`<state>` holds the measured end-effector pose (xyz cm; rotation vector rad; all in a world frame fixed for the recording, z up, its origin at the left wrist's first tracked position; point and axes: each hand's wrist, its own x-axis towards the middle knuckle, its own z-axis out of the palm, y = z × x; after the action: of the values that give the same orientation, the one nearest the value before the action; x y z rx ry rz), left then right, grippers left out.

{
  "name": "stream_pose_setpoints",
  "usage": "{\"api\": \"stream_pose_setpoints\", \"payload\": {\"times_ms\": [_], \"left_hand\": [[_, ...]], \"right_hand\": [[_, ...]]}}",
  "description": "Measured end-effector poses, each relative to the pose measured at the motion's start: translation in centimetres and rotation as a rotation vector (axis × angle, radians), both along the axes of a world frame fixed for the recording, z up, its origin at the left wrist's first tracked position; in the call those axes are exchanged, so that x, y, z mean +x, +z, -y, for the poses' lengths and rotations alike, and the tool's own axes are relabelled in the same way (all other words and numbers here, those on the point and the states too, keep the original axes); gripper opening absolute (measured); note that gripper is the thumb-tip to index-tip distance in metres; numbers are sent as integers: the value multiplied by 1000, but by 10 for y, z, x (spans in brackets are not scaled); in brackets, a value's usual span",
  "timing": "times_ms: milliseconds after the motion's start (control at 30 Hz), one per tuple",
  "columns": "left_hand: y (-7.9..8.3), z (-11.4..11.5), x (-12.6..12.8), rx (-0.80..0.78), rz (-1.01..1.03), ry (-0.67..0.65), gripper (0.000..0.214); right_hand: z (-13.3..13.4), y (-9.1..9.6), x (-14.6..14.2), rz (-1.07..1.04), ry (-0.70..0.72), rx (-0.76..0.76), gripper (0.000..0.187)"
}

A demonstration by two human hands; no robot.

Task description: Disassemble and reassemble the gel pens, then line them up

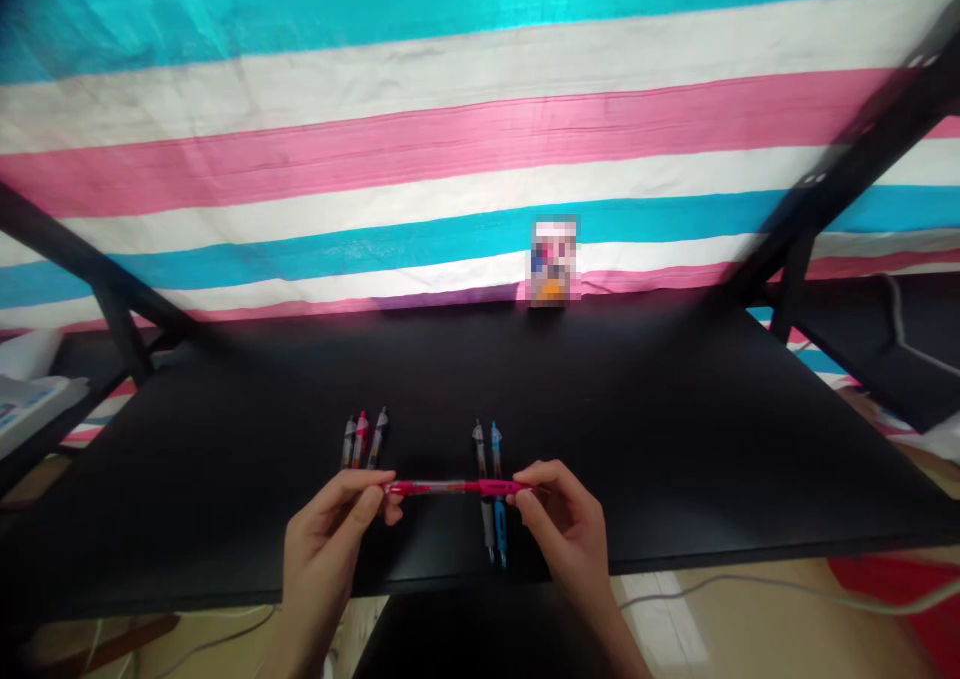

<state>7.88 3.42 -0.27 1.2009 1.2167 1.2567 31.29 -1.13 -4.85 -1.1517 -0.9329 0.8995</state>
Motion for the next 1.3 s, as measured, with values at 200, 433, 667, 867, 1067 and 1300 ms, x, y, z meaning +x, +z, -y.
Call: {"api": "stream_pose_setpoints", "payload": {"times_ms": [200,433,667,867,1067,1300], "left_hand": [[-3,-2,-7,30,22,-9,18],[-2,-3,-14,21,49,50,17],[-2,-7,-21,31,48,66,16],[-4,-8,-19,12,51,68,16],[-7,-9,-20,4,48,72,17],[-4,-7,-19,-16,42,62,17]], "right_hand": [[0,-9,5,-72,-11,58,4],[-1,-6,0,-186,-67,101,8],[-2,1,-4,-270,-131,134,7],[-4,1,-2,-303,-143,177,5],[-4,0,0,-318,-130,220,6],[-5,-2,0,-319,-125,245,6]]}}
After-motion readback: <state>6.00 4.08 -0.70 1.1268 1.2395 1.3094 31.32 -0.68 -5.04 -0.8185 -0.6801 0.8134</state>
